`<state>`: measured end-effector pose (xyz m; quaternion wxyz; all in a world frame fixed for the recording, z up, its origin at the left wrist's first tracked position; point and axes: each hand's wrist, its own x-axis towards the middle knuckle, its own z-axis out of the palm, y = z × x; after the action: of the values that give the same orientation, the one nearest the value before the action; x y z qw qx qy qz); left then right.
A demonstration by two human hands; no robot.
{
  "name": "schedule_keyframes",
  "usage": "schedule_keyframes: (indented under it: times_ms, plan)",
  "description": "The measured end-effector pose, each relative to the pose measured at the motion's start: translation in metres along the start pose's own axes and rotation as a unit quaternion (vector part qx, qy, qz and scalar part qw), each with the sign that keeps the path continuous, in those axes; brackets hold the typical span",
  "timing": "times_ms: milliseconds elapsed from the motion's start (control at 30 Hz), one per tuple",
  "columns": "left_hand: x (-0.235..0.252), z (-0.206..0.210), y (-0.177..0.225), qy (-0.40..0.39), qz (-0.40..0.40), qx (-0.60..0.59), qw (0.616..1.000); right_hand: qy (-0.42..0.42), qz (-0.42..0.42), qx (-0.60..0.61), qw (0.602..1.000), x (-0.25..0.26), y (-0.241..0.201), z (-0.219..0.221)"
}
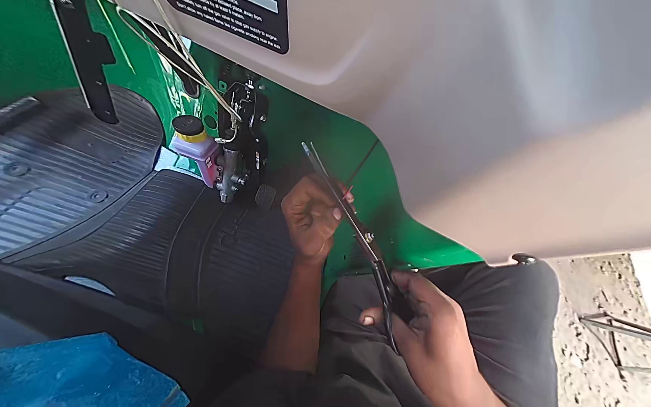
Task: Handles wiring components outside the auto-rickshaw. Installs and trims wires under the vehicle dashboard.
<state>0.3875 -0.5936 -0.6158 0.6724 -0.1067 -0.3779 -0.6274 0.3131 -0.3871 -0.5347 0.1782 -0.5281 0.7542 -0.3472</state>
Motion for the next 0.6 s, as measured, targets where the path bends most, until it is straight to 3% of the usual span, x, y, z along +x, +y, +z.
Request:
schedule_keyframes:
  times_ms: [133,267,467,600]
  plan:
    - [-0.001,-0.002,0.003,-0.014,-0.028,-0.027,0.999,-0.059,0.046,0.115,0.990,0.001,-0.001,-0.001]
    - [0.002,0.000,0.004,-0.043,-0.026,-0.053,0.997,-0.061,0.047,0.168,0.983,0.005,-0.004,-0.005]
    - [0.000,-0.007,-0.002,-0.028,-0.043,-0.045,0.998,-0.080,-0.005,0.166,0.983,-0.001,0.003,-0.021]
    - [0.001,-0.017,-0.010,0.007,-0.036,-0.058,0.998,-0.135,-0.032,0.155,0.978,-0.036,0.027,-0.065]
